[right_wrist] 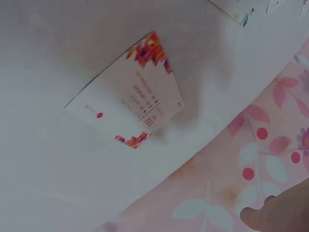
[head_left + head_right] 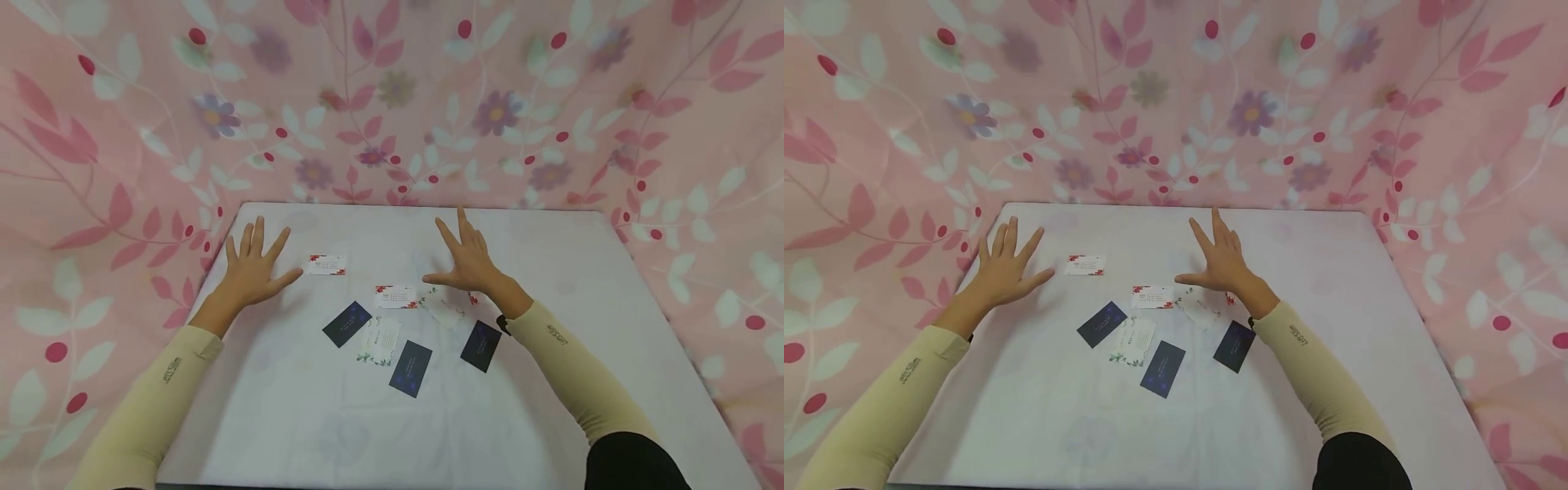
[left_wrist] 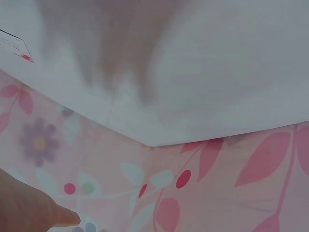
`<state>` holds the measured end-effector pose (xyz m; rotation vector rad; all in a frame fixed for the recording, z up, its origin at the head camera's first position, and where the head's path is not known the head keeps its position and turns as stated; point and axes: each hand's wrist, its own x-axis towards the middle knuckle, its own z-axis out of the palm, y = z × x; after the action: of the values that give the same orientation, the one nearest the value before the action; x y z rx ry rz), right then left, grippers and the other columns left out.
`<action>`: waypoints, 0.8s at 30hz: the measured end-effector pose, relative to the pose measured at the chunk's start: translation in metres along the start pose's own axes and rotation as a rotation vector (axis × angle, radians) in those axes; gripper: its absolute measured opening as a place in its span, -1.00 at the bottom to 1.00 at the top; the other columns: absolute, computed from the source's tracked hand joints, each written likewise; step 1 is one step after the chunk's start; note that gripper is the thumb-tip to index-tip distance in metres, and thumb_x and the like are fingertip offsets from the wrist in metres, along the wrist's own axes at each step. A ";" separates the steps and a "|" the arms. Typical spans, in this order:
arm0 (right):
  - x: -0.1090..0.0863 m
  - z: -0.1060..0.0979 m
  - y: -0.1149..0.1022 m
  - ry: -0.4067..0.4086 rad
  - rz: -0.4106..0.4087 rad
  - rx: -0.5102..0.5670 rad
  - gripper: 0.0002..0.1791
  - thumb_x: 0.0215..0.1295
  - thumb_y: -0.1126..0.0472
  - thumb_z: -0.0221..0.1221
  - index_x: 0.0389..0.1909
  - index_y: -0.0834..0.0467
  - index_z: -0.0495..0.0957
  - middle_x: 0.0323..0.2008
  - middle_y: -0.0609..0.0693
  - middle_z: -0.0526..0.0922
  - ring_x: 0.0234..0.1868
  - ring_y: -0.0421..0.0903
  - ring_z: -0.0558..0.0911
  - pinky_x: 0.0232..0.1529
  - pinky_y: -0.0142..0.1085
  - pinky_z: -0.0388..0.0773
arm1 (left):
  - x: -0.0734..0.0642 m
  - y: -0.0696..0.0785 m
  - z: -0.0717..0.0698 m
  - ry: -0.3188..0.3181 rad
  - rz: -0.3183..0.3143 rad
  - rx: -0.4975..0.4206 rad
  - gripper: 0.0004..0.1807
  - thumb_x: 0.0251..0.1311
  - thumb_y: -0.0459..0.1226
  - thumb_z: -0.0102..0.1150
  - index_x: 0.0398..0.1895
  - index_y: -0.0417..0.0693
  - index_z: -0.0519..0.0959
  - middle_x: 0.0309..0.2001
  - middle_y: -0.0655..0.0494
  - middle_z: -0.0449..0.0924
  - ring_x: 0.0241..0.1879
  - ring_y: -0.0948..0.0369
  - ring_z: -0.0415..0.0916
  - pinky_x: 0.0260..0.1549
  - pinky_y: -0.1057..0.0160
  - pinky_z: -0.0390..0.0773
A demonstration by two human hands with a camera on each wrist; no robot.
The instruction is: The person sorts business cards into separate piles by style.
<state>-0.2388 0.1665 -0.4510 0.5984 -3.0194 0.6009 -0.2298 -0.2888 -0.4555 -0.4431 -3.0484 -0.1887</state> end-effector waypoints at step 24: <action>-0.061 0.010 0.026 0.011 0.065 -0.019 0.34 -0.07 -0.48 0.29 0.60 -0.15 -0.29 0.55 0.07 -0.64 0.58 0.26 -0.30 0.45 0.32 -0.31 | -0.020 0.025 0.013 0.018 0.106 -0.002 0.06 0.12 0.43 -0.02 0.59 0.42 -0.23 0.58 -0.11 -0.63 0.56 -0.16 -0.56 0.34 -0.42 -0.54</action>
<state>-0.1906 0.2074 -0.4744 0.4972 -3.0413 0.5753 -0.2042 -0.2685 -0.4669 -0.5983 -2.9968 -0.1895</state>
